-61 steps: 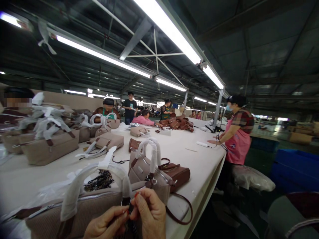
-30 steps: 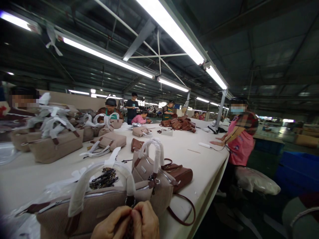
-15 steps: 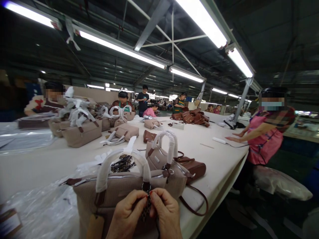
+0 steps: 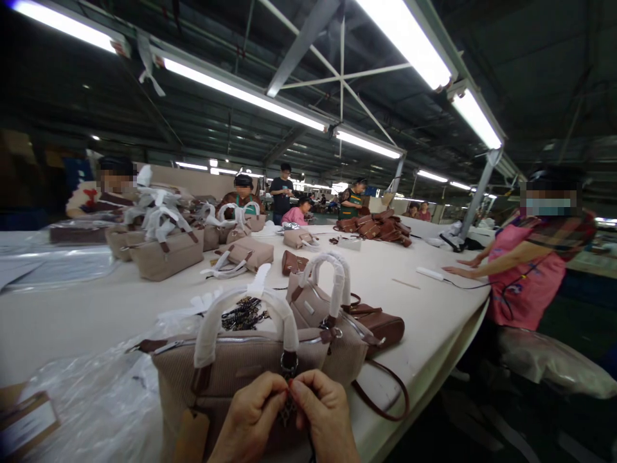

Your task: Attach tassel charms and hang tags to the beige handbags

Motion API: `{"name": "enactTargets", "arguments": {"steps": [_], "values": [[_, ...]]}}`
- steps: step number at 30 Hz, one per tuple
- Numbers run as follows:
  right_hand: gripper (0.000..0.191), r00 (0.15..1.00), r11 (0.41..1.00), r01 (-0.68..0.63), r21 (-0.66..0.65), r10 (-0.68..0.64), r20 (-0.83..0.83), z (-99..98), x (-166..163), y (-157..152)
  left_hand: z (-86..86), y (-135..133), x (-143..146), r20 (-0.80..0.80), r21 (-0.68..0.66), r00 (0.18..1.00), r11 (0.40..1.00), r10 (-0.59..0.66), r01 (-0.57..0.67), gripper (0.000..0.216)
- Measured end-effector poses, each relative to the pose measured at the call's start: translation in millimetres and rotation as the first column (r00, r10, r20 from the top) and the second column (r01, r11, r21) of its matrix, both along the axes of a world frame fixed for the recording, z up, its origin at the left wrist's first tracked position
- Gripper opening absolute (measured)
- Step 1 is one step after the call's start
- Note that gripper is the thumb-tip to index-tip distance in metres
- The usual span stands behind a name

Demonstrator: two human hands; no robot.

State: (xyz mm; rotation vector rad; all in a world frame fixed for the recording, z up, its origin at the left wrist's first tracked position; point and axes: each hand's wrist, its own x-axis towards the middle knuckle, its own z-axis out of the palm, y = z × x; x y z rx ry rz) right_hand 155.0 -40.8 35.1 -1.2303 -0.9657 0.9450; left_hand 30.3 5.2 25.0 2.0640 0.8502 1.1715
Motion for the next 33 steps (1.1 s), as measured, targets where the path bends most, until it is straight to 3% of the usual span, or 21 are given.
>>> {"name": "enactTargets", "arguments": {"steps": [4,12,21,33], "values": [[0.033,1.000,1.000,0.008,-0.014,-0.008,0.025,-0.3,-0.6,1.3,-0.9,-0.5,-0.5,-0.019,-0.016,1.000,1.000,-0.024,0.024,0.020],[0.032,0.987,1.000,-0.001,-0.024,0.005,0.164,0.3,-2.8,4.2,0.3,-3.7,-2.6,0.010,-0.188,0.999,0.981,-0.043,0.044,0.018],[0.033,0.999,0.999,-0.002,-0.040,0.004,0.047,1.7,-5.3,2.5,2.8,-7.3,-0.8,0.081,-0.214,0.997,0.976,-0.004,0.022,0.016],[0.035,0.999,0.999,-0.024,-0.024,0.024,0.029,-8.7,-4.0,1.2,5.2,-8.0,-4.3,0.099,-0.258,0.995,0.965,-0.010,0.036,0.015]]}}
